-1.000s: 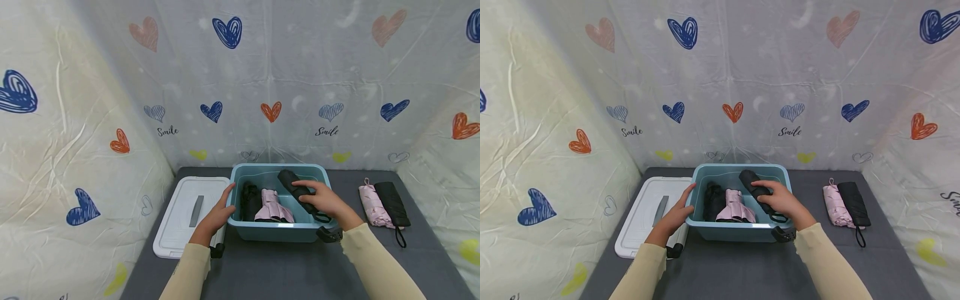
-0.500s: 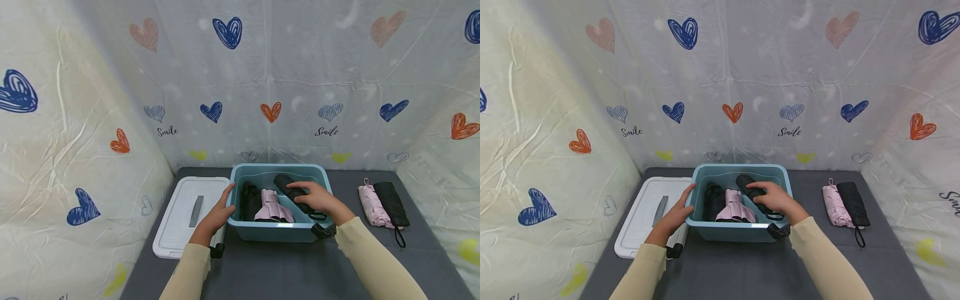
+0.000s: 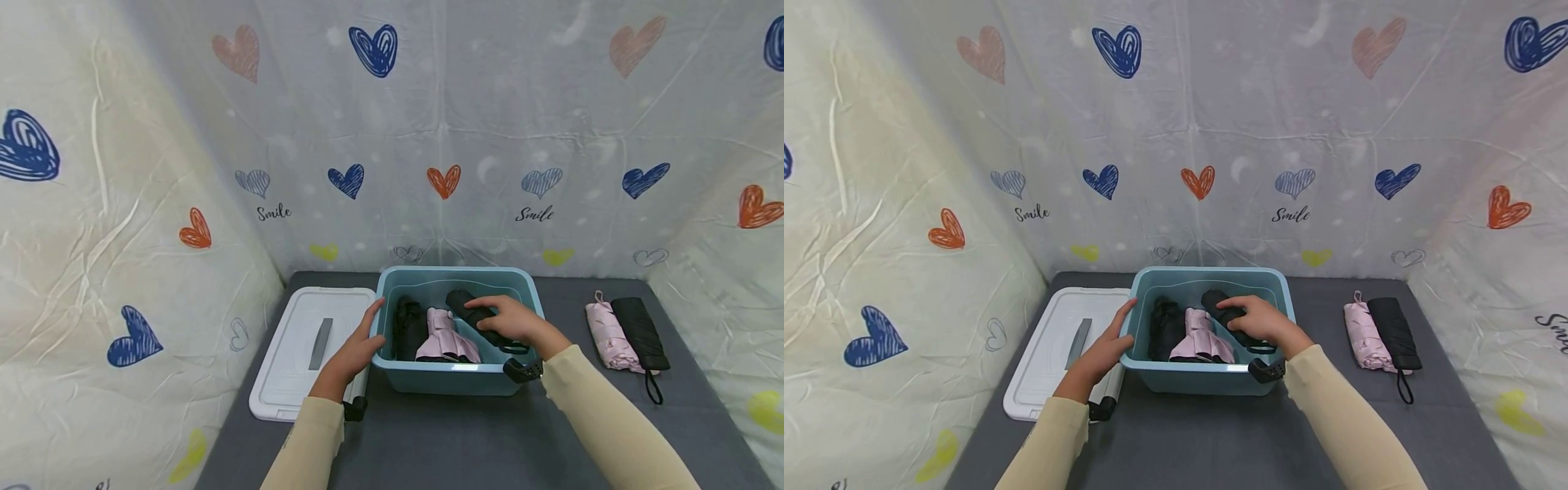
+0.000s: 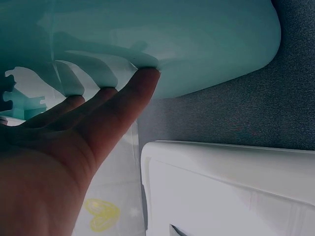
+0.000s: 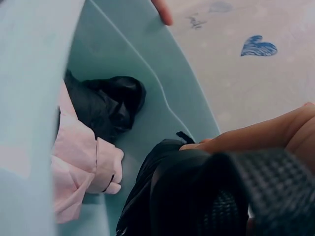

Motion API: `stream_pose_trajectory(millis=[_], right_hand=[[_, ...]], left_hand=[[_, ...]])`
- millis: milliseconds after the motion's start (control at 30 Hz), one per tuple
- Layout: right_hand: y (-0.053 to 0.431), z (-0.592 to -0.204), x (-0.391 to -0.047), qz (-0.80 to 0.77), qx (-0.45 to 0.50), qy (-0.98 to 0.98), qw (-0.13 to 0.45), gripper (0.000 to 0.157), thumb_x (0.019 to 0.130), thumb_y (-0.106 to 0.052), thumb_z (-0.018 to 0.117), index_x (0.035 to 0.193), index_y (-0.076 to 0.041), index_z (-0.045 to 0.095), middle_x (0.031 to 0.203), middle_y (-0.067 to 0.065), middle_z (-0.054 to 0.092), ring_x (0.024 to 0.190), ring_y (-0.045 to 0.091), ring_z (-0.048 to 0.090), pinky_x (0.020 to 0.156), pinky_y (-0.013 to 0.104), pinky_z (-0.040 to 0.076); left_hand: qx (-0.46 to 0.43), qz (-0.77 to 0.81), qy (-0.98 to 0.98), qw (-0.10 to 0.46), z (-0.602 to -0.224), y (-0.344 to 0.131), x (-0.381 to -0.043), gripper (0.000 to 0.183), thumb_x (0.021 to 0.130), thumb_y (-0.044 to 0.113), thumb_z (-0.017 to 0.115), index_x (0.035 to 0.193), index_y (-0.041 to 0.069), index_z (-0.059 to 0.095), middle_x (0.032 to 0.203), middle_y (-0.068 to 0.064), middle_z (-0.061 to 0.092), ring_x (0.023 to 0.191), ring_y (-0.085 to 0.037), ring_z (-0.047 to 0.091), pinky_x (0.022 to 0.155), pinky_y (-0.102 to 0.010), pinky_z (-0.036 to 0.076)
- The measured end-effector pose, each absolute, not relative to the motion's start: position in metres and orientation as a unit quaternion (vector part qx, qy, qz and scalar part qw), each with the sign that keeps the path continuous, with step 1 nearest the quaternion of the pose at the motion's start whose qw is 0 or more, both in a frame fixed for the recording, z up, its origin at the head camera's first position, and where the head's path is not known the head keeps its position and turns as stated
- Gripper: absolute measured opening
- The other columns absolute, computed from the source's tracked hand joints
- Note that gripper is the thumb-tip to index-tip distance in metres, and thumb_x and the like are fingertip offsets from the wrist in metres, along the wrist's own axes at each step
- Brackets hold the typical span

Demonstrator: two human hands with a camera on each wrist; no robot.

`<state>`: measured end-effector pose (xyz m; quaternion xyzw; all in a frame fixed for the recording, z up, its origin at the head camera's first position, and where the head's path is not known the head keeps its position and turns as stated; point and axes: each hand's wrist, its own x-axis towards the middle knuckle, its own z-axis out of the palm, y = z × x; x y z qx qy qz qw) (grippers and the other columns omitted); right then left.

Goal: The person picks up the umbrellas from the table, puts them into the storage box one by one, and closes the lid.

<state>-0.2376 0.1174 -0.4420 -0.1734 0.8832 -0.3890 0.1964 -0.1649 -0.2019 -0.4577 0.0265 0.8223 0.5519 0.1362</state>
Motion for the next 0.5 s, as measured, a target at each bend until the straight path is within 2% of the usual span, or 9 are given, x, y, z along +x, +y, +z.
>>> stream_pose_trajectory(millis=[100, 267, 367, 500], right_hand=[[0.117, -0.443, -0.24, -0.391, -0.173, 0.881, 0.202, 0.046, 0.088, -0.011, 0.061, 0.133, -0.019, 0.06, 0.144, 0.02, 0.047, 0.114, 0.031, 0.051, 0.086, 0.042, 0.046], [0.118, -0.444, -0.245, -0.391, -0.168, 0.878, 0.218, 0.045, 0.089, -0.01, 0.06, 0.133, -0.018, 0.06, 0.145, 0.018, 0.046, 0.127, 0.035, 0.045, 0.098, 0.052, 0.042], [0.118, -0.443, -0.248, -0.392, -0.165, 0.874, 0.235, 0.045, 0.09, -0.009, 0.059, 0.134, -0.018, 0.059, 0.147, 0.017, 0.045, 0.132, 0.036, 0.041, 0.1, 0.053, 0.04], [0.117, -0.443, -0.251, -0.386, -0.163, 0.872, 0.254, 0.046, 0.091, -0.007, 0.058, 0.135, -0.017, 0.058, 0.149, 0.016, 0.042, 0.136, 0.037, 0.037, 0.1, 0.051, 0.041]], left_hand=[[0.025, 0.552, 0.823, 0.136, -0.457, -0.201, -0.165, 0.078, 0.091, 0.008, 0.043, 0.156, 0.031, 0.008, 0.163, -0.011, 0.006, 0.138, -0.037, 0.025, 0.094, -0.056, 0.037], [0.028, 0.547, 0.825, 0.14, -0.454, -0.2, -0.166, 0.077, 0.091, 0.009, 0.042, 0.157, 0.03, 0.007, 0.163, -0.012, 0.006, 0.138, -0.037, 0.026, 0.094, -0.055, 0.037], [0.024, 0.546, 0.825, 0.139, -0.461, -0.202, -0.169, 0.078, 0.091, 0.008, 0.042, 0.157, 0.031, 0.007, 0.163, -0.012, 0.005, 0.138, -0.037, 0.025, 0.093, -0.054, 0.037], [0.017, 0.55, 0.825, 0.132, -0.48, -0.206, -0.176, 0.078, 0.091, 0.01, 0.043, 0.155, 0.039, 0.008, 0.163, -0.008, 0.006, 0.138, -0.035, 0.025, 0.093, -0.054, 0.036]])
